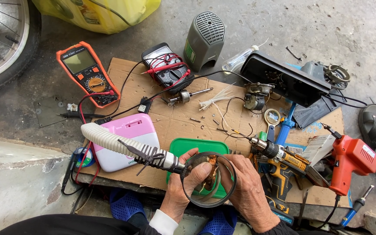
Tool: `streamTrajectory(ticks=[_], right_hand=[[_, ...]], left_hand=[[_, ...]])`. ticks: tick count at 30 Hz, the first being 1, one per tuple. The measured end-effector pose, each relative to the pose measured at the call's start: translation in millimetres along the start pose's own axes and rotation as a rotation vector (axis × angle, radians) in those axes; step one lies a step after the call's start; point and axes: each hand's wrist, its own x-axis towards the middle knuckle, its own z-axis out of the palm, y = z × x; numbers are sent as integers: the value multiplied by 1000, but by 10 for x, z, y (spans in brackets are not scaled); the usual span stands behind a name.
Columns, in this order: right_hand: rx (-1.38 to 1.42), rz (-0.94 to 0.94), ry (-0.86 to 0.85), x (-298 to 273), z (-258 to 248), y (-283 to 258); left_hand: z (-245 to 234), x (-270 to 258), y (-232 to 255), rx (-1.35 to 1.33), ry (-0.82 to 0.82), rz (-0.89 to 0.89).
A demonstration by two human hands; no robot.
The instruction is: Repairing the internal windings of an electric motor by inspecting and soldering wires using a magnifying glass.
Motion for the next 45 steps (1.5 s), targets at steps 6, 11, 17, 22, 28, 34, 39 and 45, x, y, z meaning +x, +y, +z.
streamTrajectory(ticks=[6, 11, 17, 22, 28, 34, 39, 45], right_hand=[[-5, -15, 50, 9, -3, -8], [3, -20, 56, 30, -25, -19], [81, 9, 97, 42, -28, -29], [75, -15, 81, 67, -75, -58], [124, 37, 102, 22, -12, -31], [91, 15, 61, 49, -48, -43], [150, 98, 41, 27, -37, -43], [204, 191, 27, 34, -56, -73]], left_hand=[[-10, 42, -73, -32, -12, 21], [-13, 51, -66, 13, 12, 15], [-26, 79, -83, 19, -4, -1], [-38, 100, -110, -2, -17, -2], [3, 76, -28, -2, 15, -83], [49, -21, 84, 19, 61, -118], [72, -57, 168, 41, 64, -161], [27, 32, 1, -67, 15, -93]])
